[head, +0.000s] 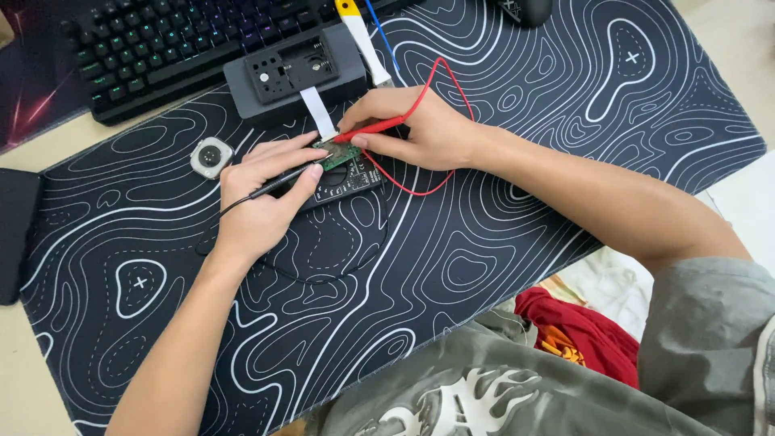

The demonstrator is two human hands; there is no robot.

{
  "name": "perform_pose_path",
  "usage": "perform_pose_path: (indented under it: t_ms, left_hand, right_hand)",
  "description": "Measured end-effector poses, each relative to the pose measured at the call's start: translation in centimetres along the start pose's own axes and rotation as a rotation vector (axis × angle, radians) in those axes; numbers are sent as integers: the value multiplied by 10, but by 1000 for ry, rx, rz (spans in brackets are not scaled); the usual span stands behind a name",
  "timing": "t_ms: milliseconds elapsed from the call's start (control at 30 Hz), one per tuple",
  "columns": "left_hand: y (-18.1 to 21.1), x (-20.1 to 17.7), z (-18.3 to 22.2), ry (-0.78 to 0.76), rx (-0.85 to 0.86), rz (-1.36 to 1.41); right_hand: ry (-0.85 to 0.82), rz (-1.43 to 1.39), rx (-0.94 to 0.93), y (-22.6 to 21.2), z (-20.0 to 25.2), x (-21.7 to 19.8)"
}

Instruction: Testing electrical components on a circuit board using multimeter probes to check for continuity or voltage.

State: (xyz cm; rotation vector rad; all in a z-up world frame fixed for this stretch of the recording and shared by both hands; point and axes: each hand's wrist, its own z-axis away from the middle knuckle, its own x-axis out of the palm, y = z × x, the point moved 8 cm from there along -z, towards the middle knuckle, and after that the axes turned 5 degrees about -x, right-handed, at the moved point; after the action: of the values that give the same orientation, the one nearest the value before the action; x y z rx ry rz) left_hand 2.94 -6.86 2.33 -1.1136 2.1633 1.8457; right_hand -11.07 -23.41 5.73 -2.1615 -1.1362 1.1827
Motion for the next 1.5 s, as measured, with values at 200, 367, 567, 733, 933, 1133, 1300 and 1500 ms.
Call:
perform_pose_path:
  t_ms: [200,367,567,733,933,1133,1300,1500]
  left_hand:
    - [17,2,0,-4,5,-91]
    - [17,1,0,-4,8,-81]
    - [19,3,1,-9,-4,-96]
    - [19,2,0,-20,-13,-107]
    - [21,3,0,-13,18,-83]
    - [17,3,-1,-21,21,-119]
    - [15,3,1,-35,-6,-81]
    - [13,4,2,-38,16,-103]
  right_hand:
    - [-100,63,-86,-6,0,1]
    - [-98,64,-79,-5,1,1]
    - [-97,69,-96,-4,2,1]
    - [-100,72,-87,-4,2,2]
    - [-101,68,-110,-7,2,1]
    - [-102,62,-78,-4,1,0]
    - [-107,62,-84,-3,2,1]
    - [-104,61,-66,-1,2,1]
